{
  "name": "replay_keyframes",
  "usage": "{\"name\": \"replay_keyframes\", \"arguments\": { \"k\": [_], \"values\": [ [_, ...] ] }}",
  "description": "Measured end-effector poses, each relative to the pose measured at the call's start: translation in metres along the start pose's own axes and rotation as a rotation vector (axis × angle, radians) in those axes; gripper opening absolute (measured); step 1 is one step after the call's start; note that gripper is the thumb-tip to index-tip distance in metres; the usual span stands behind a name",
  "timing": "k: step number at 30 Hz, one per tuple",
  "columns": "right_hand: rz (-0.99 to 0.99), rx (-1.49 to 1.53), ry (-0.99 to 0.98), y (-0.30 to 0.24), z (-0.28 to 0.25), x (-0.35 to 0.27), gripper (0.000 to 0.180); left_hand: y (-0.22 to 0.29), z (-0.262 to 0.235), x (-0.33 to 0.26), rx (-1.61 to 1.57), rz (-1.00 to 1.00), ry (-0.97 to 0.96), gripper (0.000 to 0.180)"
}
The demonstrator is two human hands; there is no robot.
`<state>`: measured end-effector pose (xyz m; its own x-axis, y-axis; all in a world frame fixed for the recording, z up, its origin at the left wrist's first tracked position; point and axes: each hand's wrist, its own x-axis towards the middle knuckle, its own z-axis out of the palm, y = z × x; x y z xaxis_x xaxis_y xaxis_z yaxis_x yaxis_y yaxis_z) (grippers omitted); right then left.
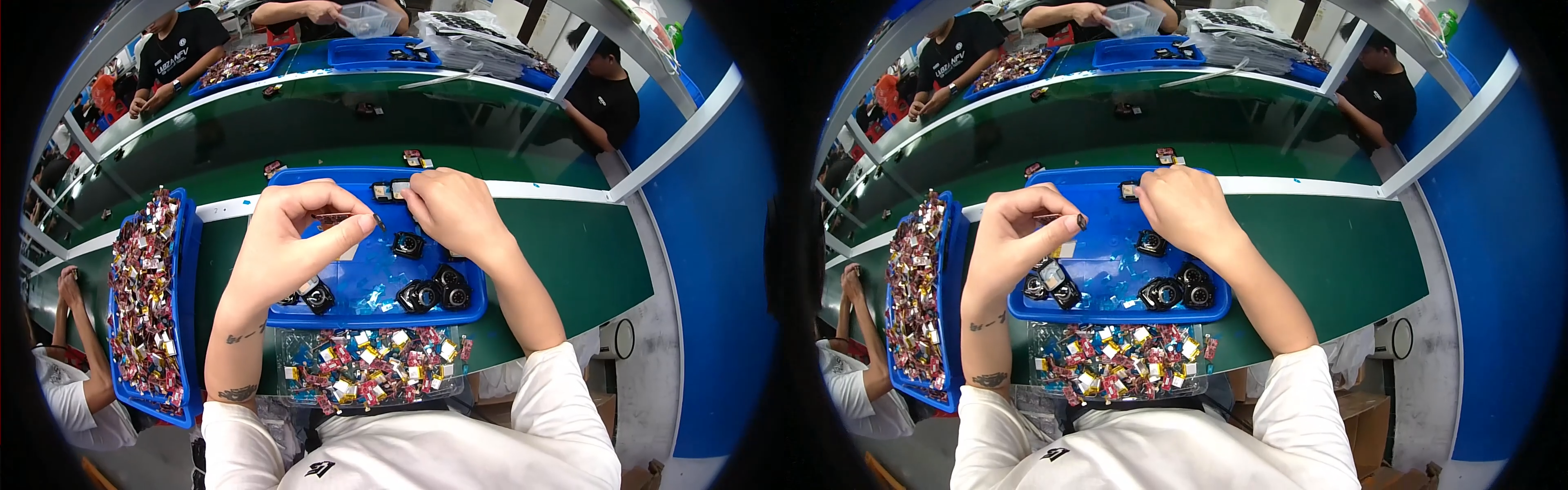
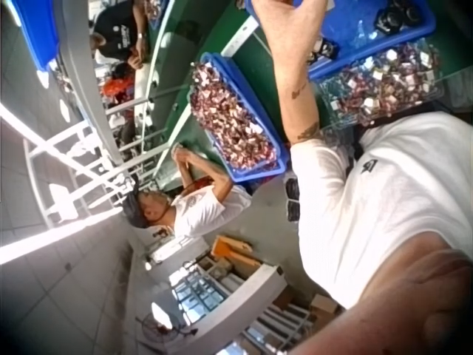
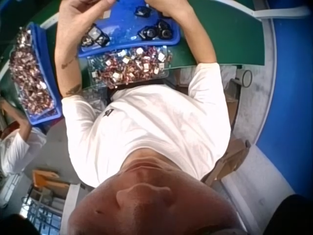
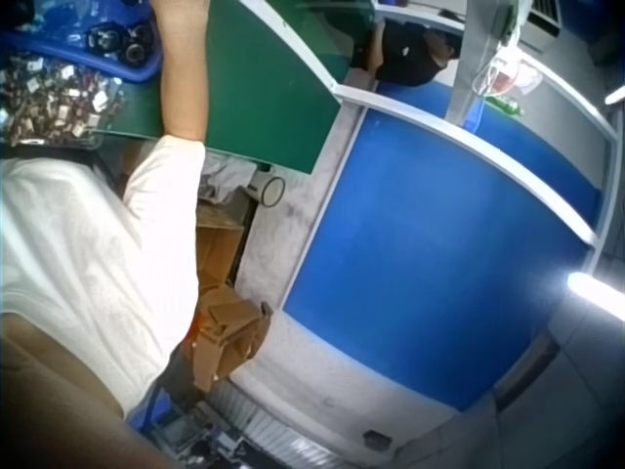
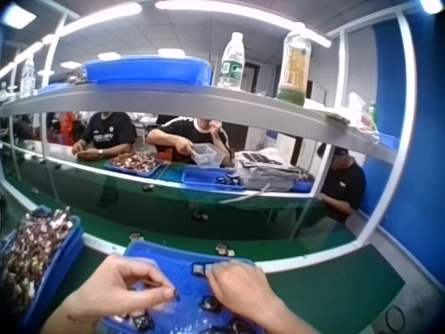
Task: Assembling small electronic components at a factory workbench.
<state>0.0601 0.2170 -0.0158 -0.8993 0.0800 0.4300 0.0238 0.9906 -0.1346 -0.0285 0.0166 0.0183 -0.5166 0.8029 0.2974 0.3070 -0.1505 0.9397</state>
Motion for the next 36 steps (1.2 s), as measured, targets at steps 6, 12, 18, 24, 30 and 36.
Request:
{"name": "replay_keyframes", "arguments": {
  "k": [6,12,18,24,30,36],
  "values": [
    [-0.005,0.114,-0.522,0.0,0.006,-0.005,0.041,0.006,-0.001,0.0,-0.021,-0.042,-0.032,0.009],
    [-0.065,-0.049,-0.529,0.003,0.02,0.0,0.033,0.002,-0.003,0.0,-0.019,0.012,-0.039,0.011],
    [-0.129,0.002,-0.342,0.009,0.03,-0.001,0.017,-0.002,-0.001,0.001,-0.001,0.015,-0.04,0.012],
    [-0.127,0.396,-0.166,0.024,0.039,0.008,0.017,0.004,-0.002,0.0,-0.019,-0.044,-0.04,0.009],
    [0.185,1.181,-0.319,0.006,0.01,0.012,0.023,-0.005,-0.002,0.002,0.003,0.037,0.059,0.006],
    [0.143,1.283,-0.151,-0.008,0.0,0.005,0.027,-0.005,0.003,0.004,0.071,0.025,0.095,0.011]
  ]
}}
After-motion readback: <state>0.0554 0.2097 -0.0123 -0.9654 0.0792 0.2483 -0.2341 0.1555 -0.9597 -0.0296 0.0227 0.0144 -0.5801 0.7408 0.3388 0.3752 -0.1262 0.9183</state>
